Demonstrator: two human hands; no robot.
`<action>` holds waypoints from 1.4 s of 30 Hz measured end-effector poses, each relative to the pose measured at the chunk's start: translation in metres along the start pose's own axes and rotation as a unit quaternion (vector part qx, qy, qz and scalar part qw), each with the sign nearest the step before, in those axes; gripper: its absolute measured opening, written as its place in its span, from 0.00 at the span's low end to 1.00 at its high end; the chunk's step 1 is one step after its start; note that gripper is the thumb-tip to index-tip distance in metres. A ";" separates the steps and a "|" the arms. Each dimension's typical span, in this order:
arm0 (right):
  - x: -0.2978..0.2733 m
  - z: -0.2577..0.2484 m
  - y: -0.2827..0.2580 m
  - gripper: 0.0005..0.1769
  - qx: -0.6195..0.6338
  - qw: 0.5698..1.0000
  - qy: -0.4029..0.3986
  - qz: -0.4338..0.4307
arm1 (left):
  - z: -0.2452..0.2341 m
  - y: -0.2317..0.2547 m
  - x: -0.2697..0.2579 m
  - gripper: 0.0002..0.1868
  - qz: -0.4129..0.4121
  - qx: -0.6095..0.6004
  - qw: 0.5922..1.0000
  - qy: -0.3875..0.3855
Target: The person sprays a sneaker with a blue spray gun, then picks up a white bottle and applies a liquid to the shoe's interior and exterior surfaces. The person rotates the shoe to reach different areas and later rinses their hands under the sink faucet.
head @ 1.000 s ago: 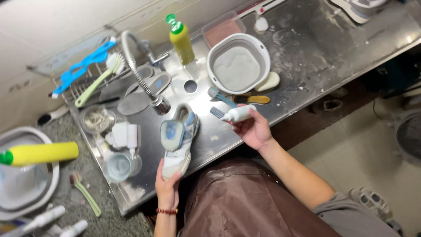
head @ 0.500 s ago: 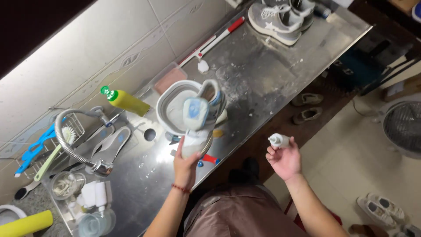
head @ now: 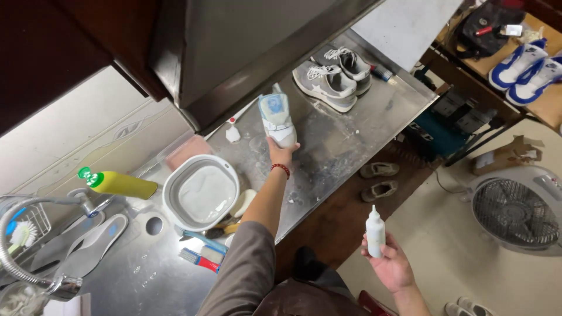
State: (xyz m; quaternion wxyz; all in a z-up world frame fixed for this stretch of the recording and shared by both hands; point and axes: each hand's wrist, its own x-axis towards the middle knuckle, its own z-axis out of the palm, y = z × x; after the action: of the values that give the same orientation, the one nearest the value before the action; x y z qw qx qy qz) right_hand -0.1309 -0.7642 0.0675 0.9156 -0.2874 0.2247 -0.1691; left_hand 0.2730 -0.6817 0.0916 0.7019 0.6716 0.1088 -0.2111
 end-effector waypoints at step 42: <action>0.085 0.385 0.540 0.28 -0.638 0.659 -0.399 -0.015 | -0.730 -0.143 -0.294 0.25 0.047 0.353 0.793 0.495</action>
State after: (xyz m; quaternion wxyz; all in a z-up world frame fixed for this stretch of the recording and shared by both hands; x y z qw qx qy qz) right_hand 0.2342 -0.2088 -0.0019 0.5068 -0.8441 -0.1136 0.1329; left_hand 0.0448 0.0829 0.0375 0.2751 0.8898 0.3272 0.1596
